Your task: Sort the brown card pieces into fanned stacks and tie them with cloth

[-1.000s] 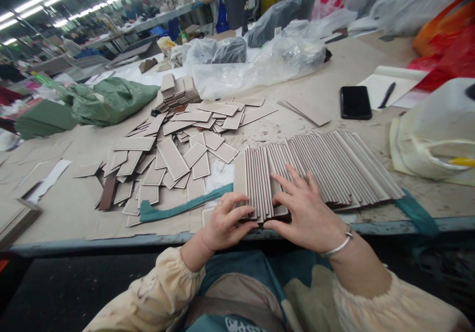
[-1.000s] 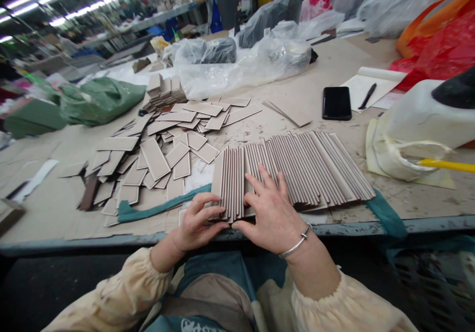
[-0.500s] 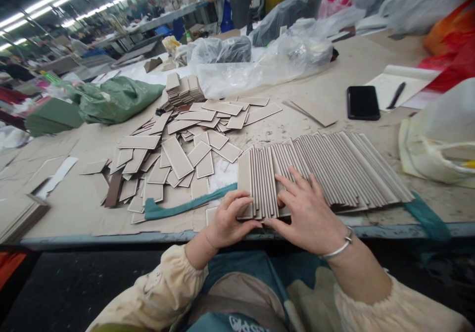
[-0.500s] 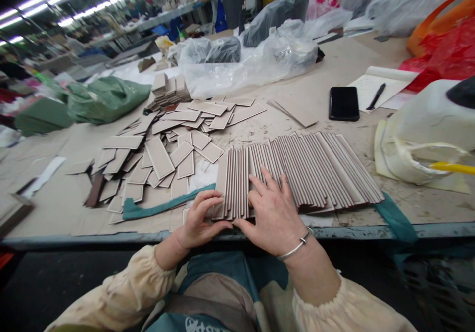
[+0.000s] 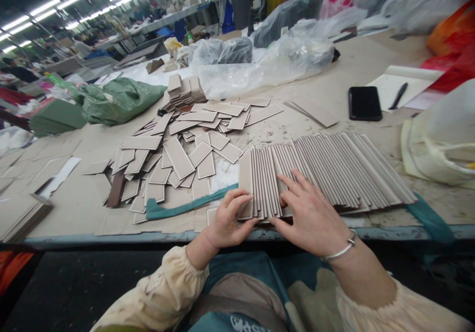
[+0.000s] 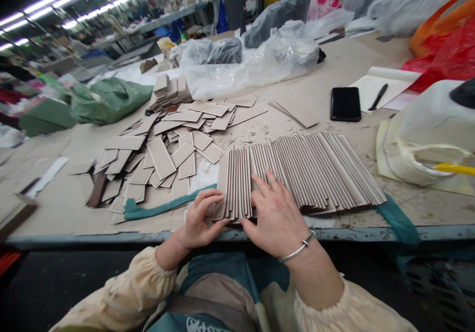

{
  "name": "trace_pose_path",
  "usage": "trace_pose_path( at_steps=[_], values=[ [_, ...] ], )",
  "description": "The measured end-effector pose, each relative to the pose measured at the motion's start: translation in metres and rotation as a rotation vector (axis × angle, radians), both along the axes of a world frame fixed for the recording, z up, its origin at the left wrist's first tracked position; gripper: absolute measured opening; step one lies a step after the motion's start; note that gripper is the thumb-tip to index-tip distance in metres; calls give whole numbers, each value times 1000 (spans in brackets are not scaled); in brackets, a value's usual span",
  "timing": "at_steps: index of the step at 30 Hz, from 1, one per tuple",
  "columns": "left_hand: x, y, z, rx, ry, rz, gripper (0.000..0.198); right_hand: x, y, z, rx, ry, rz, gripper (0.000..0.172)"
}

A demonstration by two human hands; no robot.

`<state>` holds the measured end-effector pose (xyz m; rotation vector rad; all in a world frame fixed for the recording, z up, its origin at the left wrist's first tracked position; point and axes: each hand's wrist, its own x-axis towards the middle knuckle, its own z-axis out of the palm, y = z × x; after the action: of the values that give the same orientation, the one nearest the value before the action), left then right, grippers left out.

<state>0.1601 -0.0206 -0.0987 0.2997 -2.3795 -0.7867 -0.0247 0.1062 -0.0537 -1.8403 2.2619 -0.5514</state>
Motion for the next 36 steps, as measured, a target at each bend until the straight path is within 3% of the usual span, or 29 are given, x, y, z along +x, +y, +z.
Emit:
trace_pose_path(
  at_steps=[36],
  values=[
    [-1,-1,0,-16,-64,-10,47,0,0,-2,-7,-23,12,21]
  ],
)
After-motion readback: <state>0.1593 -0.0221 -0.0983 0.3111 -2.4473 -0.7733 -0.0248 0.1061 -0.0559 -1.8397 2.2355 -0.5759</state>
